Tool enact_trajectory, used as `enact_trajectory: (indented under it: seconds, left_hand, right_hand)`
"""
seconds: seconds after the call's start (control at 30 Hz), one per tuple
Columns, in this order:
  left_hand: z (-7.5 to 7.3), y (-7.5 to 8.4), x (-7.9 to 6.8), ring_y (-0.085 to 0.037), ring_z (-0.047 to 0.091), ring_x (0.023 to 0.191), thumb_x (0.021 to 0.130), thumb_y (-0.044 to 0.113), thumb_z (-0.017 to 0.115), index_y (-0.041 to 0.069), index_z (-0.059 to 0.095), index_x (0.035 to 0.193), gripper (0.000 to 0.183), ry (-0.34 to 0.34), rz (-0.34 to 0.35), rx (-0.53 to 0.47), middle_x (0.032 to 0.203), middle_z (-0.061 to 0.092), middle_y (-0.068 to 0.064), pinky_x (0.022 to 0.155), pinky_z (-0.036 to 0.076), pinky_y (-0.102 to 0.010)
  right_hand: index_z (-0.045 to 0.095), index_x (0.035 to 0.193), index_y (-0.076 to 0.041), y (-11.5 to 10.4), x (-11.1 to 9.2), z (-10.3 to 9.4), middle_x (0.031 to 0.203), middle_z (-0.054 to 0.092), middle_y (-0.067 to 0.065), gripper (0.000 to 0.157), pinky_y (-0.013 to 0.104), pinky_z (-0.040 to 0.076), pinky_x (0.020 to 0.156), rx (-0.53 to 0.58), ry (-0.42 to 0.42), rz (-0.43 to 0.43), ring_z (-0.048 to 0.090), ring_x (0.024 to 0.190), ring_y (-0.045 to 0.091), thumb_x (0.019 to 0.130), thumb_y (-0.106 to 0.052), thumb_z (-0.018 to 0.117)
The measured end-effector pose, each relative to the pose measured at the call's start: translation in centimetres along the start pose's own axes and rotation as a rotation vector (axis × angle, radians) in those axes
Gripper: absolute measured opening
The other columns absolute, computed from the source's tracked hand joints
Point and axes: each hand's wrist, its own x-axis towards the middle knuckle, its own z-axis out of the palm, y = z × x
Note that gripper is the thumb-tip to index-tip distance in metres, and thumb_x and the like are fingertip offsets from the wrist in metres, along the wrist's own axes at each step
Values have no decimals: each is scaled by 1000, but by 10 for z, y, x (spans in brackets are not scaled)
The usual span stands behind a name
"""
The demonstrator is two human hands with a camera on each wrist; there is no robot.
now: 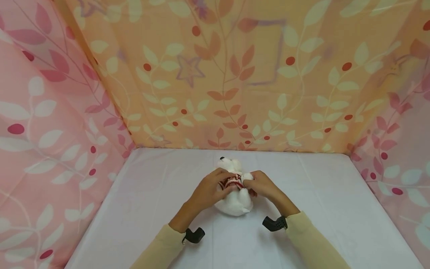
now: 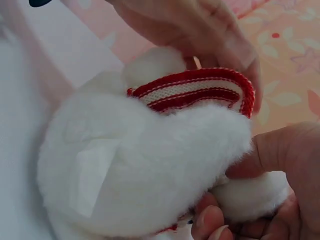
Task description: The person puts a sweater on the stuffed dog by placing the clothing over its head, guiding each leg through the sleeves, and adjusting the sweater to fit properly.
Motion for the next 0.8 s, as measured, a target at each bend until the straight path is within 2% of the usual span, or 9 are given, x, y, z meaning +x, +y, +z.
enact_trajectory:
  seconds: [0.1, 0.17, 0.23, 0.33, 0.43, 0.53, 0.6, 0.73, 0.8]
  left_hand:
    - [-4, -12, -4, -20, 66, 100, 104, 28, 61, 14, 71, 121, 24, 134, -164, -129, 115, 67, -2, 78, 56, -33]
    - [-4, -22, -8, -22, 68, 94, 105, 25, 59, 11, 72, 117, 23, 190, -302, -265, 113, 69, -6, 72, 56, -30]
    - [-3, -32, -11, -21, 69, 87, 103, 20, 61, 7, 72, 114, 21, 176, -427, -404, 111, 70, -11, 67, 56, -27]
    - [0, -43, -15, -16, 68, 86, 99, 11, 64, 1, 71, 115, 21, 81, -557, -558, 112, 69, -14, 68, 55, -26]
    - [3, -47, -16, -14, 66, 91, 96, 6, 64, 0, 71, 117, 23, 35, -607, -616, 113, 69, -14, 71, 55, -27]
    - [6, -48, -14, -15, 66, 92, 95, 6, 65, 1, 71, 117, 24, 49, -617, -617, 113, 69, -13, 71, 56, -27]
    - [8, -46, -11, -16, 68, 91, 95, 7, 67, 2, 71, 118, 24, 57, -611, -610, 114, 69, -13, 72, 56, -28]
    - [10, -41, -7, -18, 70, 89, 95, 6, 68, 1, 69, 122, 28, 61, -603, -644, 118, 67, -17, 74, 58, -30]
    - [11, -39, -5, -19, 70, 88, 94, 6, 69, -1, 69, 122, 29, 57, -604, -668, 119, 66, -18, 75, 59, -32]
  right_hand:
    - [62, 73, -6, 6, 1, -1, 55, 53, 3, 11, 33, 44, 48, 12, 7, 16, 48, 47, 13, 82, -10, 60]
    - [63, 76, -5, 10, 0, -2, 57, 55, 3, 8, 33, 45, 49, 32, 7, 26, 49, 49, 13, 83, -10, 61]
    - [64, 80, -5, 13, 0, -4, 58, 56, 3, 8, 33, 46, 50, 49, 7, 35, 51, 51, 14, 84, -10, 62]
    - [66, 87, -3, 17, -1, -6, 63, 59, 5, 9, 34, 48, 53, 67, 9, 33, 53, 56, 17, 85, -11, 63]
    - [69, 97, -2, 19, -2, -7, 74, 63, 5, 15, 34, 50, 57, 63, 29, 22, 56, 64, 18, 87, -12, 68]
    - [70, 108, -2, 20, -4, -7, 89, 69, 5, 23, 32, 53, 65, 25, 84, -29, 61, 77, 18, 87, -10, 74]
    - [72, 112, -3, 19, -6, -6, 97, 71, 5, 28, 31, 54, 70, -28, 128, -92, 63, 84, 17, 85, -8, 77]
    - [74, 111, -4, 18, -8, -4, 100, 73, 6, 31, 30, 54, 72, -138, 191, -209, 65, 85, 16, 81, -7, 81]
    - [74, 109, -5, 20, -8, -2, 97, 73, 5, 29, 29, 54, 70, -161, 209, -224, 64, 82, 15, 81, -8, 81]
